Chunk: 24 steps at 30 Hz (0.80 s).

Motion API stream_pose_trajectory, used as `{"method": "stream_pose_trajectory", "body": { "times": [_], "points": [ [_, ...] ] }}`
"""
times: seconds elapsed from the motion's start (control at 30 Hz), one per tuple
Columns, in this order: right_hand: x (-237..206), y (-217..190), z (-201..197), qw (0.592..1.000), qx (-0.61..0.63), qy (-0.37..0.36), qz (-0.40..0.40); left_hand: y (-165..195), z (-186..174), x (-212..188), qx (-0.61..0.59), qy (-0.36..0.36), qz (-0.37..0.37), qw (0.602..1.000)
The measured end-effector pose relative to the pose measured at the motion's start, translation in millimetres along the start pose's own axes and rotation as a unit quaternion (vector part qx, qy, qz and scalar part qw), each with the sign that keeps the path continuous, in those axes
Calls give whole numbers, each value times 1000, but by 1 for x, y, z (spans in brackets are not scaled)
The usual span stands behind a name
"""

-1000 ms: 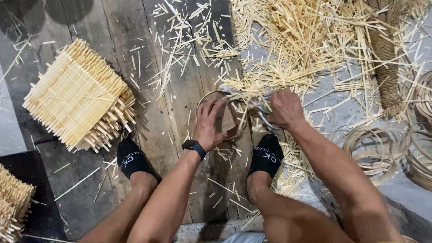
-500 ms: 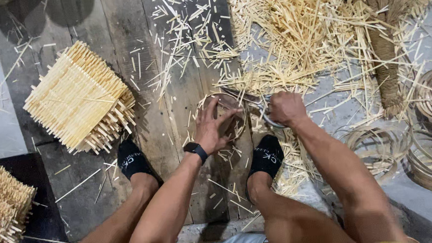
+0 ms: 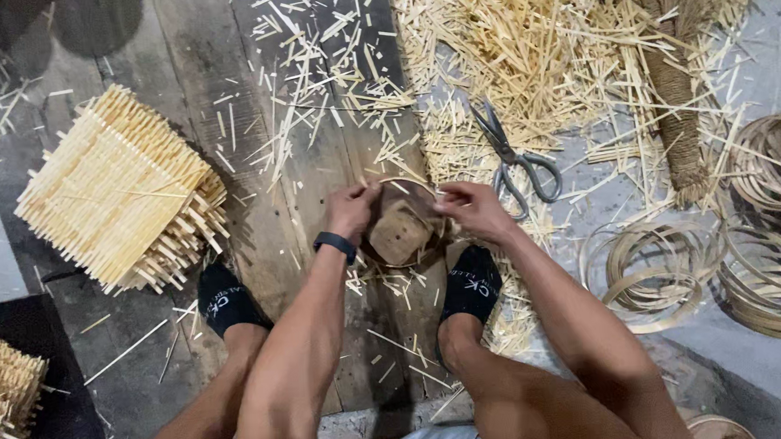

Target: The person assembles small round bamboo trays by placing a circular bamboo ring over a square woven mat, then uses shears to trim the excess mat material flush with the ring. The finished trays are stacked nearby.

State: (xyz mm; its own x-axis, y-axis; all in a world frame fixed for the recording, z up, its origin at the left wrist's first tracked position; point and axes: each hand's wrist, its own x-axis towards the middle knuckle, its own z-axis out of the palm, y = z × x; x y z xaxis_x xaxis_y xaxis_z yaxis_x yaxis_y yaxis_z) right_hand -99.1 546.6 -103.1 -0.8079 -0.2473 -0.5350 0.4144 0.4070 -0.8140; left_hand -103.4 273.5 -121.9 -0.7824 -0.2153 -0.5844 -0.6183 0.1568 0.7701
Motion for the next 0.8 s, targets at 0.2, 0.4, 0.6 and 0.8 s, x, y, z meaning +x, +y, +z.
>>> {"method": "stream_pose_trajectory", "body": {
  "times": [0.2, 0.4, 0.6, 0.8],
  "points": [
    [13, -11, 20, 993, -53, 70, 80, 3, 31, -3, 132, 86, 146, 977],
    [4, -4, 9, 993, -22, 31, 114, -3, 20, -5, 55, 65, 95, 992],
    [-25, 24, 24, 969, 213, 12, 125, -47, -16, -47, 122, 83, -76, 986],
    [-14, 23, 23, 963, 178, 7, 204, -67, -10, -59, -83, 42, -154, 984]
  ]
}}
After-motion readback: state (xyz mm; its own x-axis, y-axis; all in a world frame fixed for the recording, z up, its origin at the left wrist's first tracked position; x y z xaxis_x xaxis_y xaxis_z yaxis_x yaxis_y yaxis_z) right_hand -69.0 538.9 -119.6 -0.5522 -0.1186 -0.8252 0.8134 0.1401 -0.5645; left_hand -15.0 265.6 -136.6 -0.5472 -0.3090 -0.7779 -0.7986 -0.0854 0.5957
